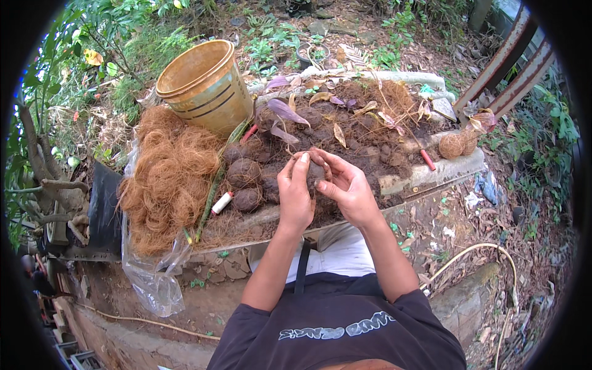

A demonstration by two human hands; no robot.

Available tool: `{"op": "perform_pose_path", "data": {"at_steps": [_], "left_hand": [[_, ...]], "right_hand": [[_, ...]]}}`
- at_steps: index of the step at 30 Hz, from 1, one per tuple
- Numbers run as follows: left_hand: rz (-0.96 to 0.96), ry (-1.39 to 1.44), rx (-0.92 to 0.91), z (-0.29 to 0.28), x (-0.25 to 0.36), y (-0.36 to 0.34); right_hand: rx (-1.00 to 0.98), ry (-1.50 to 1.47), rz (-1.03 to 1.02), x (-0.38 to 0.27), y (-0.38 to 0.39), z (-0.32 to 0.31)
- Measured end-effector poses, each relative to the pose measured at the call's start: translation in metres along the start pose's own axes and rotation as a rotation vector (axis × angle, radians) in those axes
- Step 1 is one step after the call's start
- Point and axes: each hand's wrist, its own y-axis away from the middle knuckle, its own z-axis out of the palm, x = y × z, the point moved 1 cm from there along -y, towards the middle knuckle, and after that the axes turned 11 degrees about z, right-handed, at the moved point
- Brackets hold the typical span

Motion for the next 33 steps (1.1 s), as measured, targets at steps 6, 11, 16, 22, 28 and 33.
{"op": "perform_pose_path", "data": {"at_steps": [6, 11, 16, 22, 28, 33], "left_hand": [[0.024, -0.050, -0.024, -0.005, -0.004, 0.001], [-0.122, 0.264, -0.061, -0.005, 0.010, 0.001], [-0.032, 0.130, -0.115, -0.011, 0.003, 0.000], [0.152, -0.214, 0.002, -0.016, -0.005, -0.006], [0.135, -0.294, -0.076, 0.008, 0.011, 0.008], [0.355, -0.537, -0.163, 0.010, 0.010, 0.012]], "right_hand": [[0.051, -0.072, 0.069, -0.001, 0.002, 0.006], [-0.028, -0.140, 0.076, 0.011, -0.004, -0.002], [-0.003, 0.025, -0.018, 0.009, -0.004, 0.001], [0.151, -0.005, -0.052, 0.012, -0.003, 0.010], [0.168, 0.336, -0.305, 0.015, -0.019, 0.012], [0.285, 0.224, -0.374, 0.018, -0.017, 0.028]]}}
